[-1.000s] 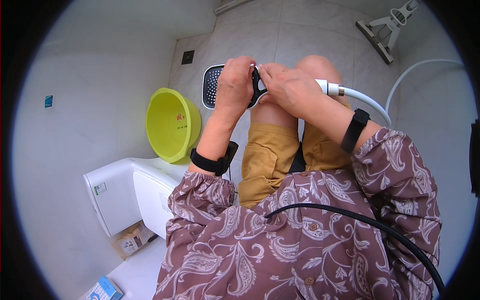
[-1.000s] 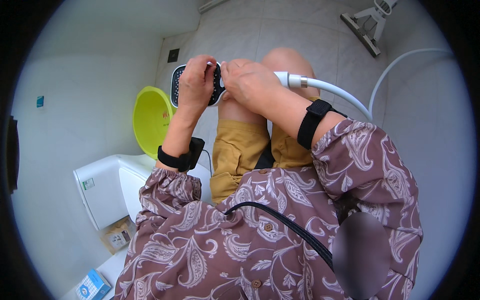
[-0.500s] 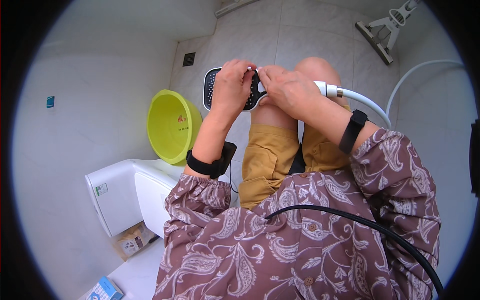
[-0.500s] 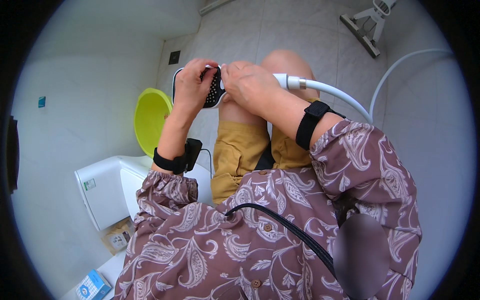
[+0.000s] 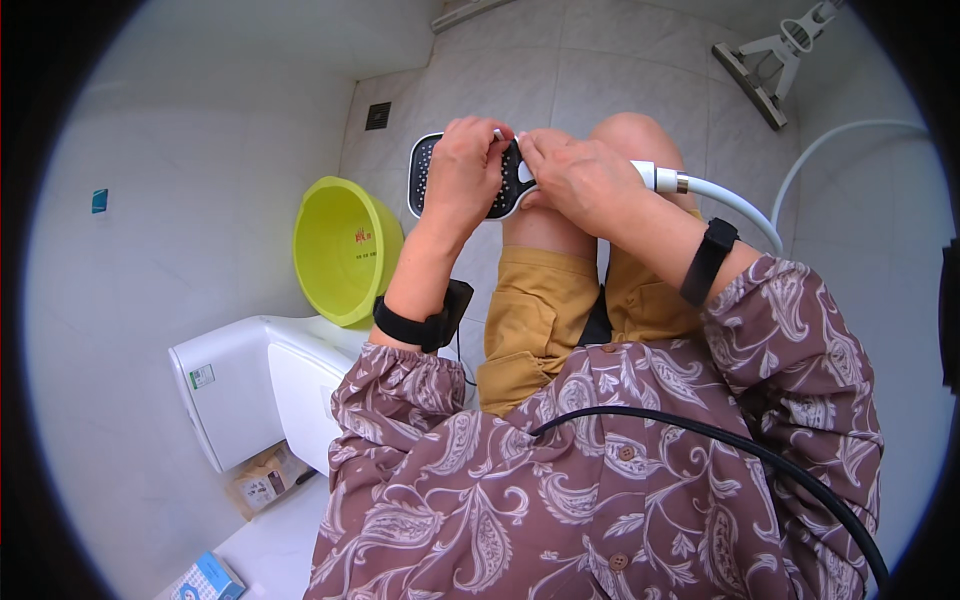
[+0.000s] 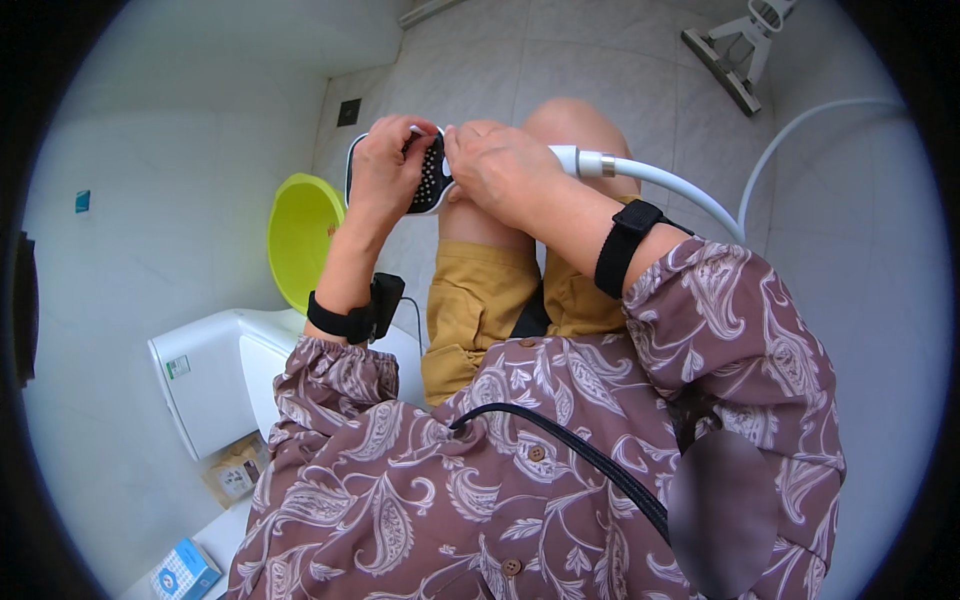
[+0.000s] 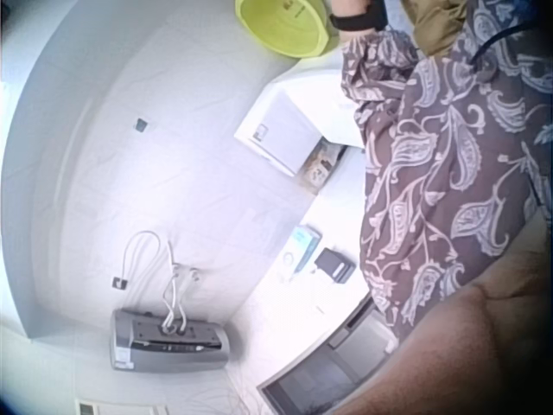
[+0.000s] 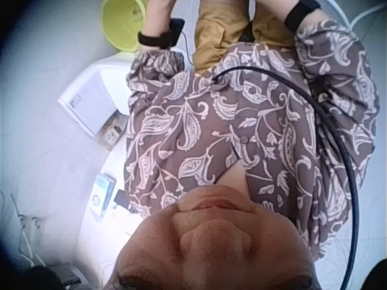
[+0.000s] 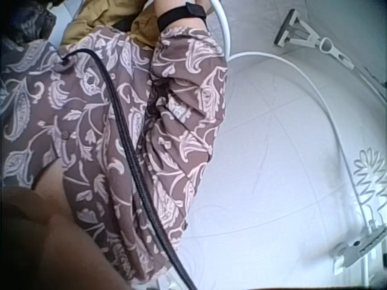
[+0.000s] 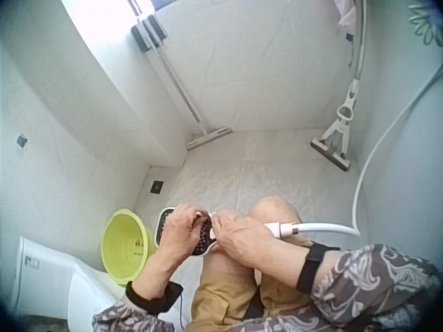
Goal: The recorder is inserting small white filter plugs into the holes of a handheld shower head.
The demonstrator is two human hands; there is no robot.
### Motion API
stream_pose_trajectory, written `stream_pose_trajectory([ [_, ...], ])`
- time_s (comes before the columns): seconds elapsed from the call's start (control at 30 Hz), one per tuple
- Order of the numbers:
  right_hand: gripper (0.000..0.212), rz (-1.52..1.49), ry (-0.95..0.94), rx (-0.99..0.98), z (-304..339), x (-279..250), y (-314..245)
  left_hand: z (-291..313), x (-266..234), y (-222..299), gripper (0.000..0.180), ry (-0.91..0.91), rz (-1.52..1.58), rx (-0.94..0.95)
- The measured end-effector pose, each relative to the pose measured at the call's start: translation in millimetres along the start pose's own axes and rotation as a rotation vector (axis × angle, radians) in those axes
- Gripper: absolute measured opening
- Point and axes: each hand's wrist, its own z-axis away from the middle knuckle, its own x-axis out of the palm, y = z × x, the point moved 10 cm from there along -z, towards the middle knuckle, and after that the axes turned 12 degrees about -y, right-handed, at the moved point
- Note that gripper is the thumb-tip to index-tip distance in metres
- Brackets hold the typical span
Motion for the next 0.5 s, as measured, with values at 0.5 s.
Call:
stream_pose_trajectory([
  [0.5,0.043,-0.042,0.123,-0.003,4.6,-12.3,-1.8,5.5,-5.3,-12.8,0.012,-0.006,0.166,-0.089],
])
